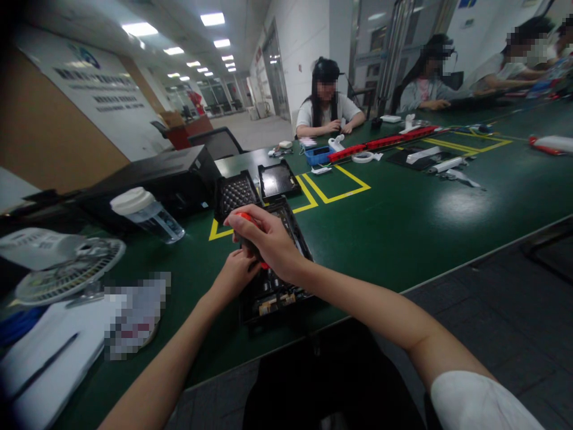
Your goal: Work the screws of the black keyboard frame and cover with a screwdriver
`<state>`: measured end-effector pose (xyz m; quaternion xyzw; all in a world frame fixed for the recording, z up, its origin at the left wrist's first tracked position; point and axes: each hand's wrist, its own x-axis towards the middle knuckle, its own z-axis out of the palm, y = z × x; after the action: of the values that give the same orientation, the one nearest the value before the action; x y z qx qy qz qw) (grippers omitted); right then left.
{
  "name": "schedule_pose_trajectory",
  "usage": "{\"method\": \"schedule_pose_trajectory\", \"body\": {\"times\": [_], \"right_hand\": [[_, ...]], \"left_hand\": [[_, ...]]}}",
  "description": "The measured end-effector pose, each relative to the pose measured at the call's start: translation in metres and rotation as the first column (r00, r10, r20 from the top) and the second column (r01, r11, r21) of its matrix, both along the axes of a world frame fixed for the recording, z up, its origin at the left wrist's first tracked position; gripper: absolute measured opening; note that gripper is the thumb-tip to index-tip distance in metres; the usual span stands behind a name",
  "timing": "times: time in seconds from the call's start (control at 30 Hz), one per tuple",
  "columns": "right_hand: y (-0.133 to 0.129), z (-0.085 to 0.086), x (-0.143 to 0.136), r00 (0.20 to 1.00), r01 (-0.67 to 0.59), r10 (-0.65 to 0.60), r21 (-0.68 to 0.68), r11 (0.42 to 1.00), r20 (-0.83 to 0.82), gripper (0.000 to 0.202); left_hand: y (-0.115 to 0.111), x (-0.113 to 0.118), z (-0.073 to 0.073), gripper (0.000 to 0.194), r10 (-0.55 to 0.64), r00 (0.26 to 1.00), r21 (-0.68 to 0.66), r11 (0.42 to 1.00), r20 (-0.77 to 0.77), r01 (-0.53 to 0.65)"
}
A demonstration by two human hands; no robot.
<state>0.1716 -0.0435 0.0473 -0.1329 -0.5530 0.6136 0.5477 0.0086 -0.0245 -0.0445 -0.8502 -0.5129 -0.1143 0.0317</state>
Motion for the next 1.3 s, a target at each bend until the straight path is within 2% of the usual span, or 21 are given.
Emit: {"method": "schedule_pose_trajectory", "body": {"times": [0.1, 0.23, 0.4, 0.53, 0.77, 1.03, 1.2, 1.3], "right_hand": [[0.008, -0.002, 0.002, 0.99, -0.14, 0.139, -0.027, 0.99, -0.029, 0.034], [0.022, -0.003, 0.008, 0.938, -0.346, 0.346, -0.01, 0.938, -0.031, 0.026], [0.044, 0.0, 0.015, 0.797, -0.601, 0.604, 0.07, 0.796, -0.02, 0.024], [0.058, 0.003, 0.015, 0.671, -0.736, 0.74, 0.089, 0.671, -0.034, 0.025], [0.072, 0.002, 0.007, 0.569, -0.817, 0.818, 0.052, 0.574, -0.088, 0.021], [0.086, -0.006, 0.002, 0.537, -0.844, 0.833, -0.061, 0.534, -0.133, 0.017], [0.089, -0.004, 0.0, 0.481, -0.874, 0.866, -0.159, 0.46, -0.14, 0.014], [0.088, -0.001, -0.002, 0.387, -0.919, 0.917, -0.124, 0.375, -0.1, 0.017]], "left_hand": [[0.001, -0.001, -0.001, 0.019, -0.008, 1.0, 0.002, 1.0, 0.001, 0.008], [0.003, -0.003, -0.003, 0.016, -0.014, 0.999, 0.012, 1.0, 0.034, 0.013], [0.002, -0.002, -0.003, 0.016, -0.015, 0.998, 0.016, 1.0, 0.06, 0.014], [-0.001, 0.0, 0.0, 0.017, 0.0, 0.998, 0.018, 1.0, 0.056, -0.001], [0.001, -0.002, -0.002, 0.02, -0.003, 0.999, 0.003, 1.0, 0.05, 0.003], [0.002, -0.004, -0.006, 0.02, -0.016, 0.998, 0.023, 1.0, 0.061, 0.015], [0.002, -0.004, -0.003, 0.019, -0.016, 0.998, 0.025, 1.0, 0.058, 0.015], [0.002, -0.003, -0.001, 0.019, -0.025, 0.998, 0.003, 1.0, 0.055, 0.025]]}}
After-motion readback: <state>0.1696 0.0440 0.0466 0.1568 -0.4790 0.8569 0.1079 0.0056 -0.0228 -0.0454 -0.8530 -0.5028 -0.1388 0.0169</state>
